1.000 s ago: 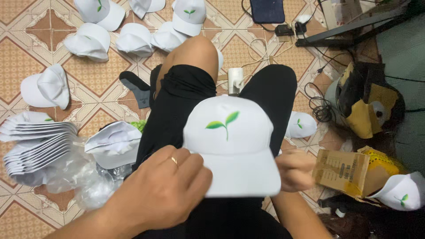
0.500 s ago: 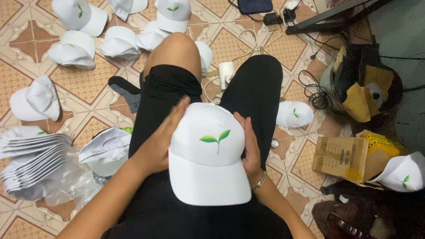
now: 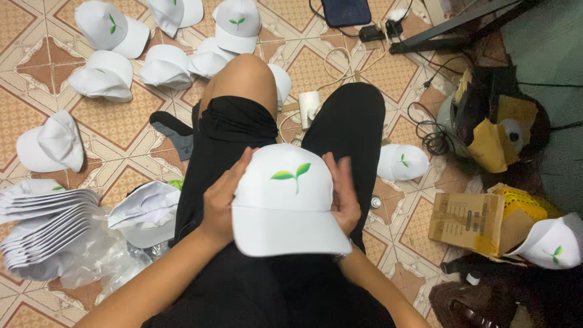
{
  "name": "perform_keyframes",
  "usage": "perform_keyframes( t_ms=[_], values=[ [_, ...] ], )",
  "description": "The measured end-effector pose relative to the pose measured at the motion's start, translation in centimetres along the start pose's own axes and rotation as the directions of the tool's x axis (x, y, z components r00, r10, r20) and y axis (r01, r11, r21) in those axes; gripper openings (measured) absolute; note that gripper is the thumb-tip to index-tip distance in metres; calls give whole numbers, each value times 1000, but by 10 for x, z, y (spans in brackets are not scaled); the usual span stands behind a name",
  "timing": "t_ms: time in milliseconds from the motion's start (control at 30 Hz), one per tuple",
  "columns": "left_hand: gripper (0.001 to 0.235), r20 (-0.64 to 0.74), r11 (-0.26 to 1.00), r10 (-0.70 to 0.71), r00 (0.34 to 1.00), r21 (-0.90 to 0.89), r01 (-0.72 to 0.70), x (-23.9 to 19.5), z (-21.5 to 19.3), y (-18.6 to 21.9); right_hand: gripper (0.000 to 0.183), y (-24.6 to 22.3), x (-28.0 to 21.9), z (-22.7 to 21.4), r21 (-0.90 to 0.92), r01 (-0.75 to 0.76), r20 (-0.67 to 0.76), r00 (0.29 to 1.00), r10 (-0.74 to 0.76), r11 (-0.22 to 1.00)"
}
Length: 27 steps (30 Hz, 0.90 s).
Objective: The person sits on the floor and wipes a white cap with a cloth, then uses a hair dryer to dry the cap. Multiple white caps with a green logo are visible on the floor.
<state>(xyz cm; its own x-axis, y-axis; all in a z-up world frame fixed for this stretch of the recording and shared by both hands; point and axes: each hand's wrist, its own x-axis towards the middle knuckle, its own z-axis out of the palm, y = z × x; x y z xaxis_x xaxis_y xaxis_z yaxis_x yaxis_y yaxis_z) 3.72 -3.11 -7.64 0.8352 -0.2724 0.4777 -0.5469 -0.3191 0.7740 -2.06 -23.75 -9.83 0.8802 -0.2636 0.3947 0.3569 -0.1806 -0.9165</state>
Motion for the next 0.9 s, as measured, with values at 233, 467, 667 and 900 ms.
perform_keyframes(
  t_ms=[233,467,667,900],
  values=[
    [82,146,885,152,978,-460,-69,-13,-26,-4,66,-8,1,-14,-69,140,249,961,-119,988],
    [78,232,748,-216,948,-586,313,-19,-14,-3,61,-33,8,-4,-272,337,212,935,-285,901],
    [61,89,777,-620,780,-73,626,-4,-4,9,41,-47,29,-9,-397,-312,93,922,376,863],
    [46,317,855,404,858,204,-477,22,0,40,41,-57,68,-18,-655,-61,191,951,243,754]
  ],
)
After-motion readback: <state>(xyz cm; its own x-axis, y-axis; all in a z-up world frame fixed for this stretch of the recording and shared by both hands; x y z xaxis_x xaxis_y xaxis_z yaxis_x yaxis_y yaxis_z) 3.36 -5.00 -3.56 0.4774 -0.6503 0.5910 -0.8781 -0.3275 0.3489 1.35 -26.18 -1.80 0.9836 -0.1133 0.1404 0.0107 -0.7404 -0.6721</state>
